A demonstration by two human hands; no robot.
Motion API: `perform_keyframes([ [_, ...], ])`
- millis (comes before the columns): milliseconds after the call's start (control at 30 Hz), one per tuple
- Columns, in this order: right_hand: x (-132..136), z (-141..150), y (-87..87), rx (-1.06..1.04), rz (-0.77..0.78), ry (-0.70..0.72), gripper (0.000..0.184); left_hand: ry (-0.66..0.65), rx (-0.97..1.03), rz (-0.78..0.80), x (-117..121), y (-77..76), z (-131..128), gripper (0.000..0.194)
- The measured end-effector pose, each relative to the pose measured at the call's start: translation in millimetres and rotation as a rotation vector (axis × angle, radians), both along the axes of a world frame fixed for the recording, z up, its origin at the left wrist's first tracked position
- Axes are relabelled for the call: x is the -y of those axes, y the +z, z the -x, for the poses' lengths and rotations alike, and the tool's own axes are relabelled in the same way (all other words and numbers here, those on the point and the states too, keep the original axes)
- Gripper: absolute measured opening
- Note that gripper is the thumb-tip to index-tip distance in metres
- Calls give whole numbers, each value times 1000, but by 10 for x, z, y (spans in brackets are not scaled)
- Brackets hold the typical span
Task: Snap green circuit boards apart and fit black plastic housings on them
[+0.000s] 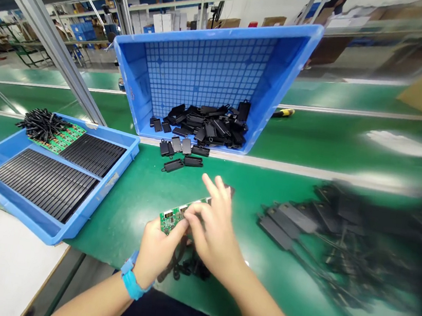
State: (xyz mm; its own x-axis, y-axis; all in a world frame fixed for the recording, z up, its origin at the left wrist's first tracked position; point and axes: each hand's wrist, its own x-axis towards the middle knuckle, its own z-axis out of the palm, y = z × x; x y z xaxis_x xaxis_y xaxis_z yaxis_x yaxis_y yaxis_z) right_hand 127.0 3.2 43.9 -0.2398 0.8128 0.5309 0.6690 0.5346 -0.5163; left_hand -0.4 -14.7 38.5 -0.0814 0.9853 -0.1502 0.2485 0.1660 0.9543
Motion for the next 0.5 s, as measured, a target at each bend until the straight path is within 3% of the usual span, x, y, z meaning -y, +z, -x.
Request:
perform_keyframes([
  [200,-24,100,-60,-90,-140,-172,7,27,-24,-12,10,1,2,24],
  [367,33,127,-75,-170,-246,-176,10,28,-10,-16,18,-13,-22,24],
  [500,37,131,-57,-198,-234,-174,8,20,-2,-18,26,-10,-29,24],
])
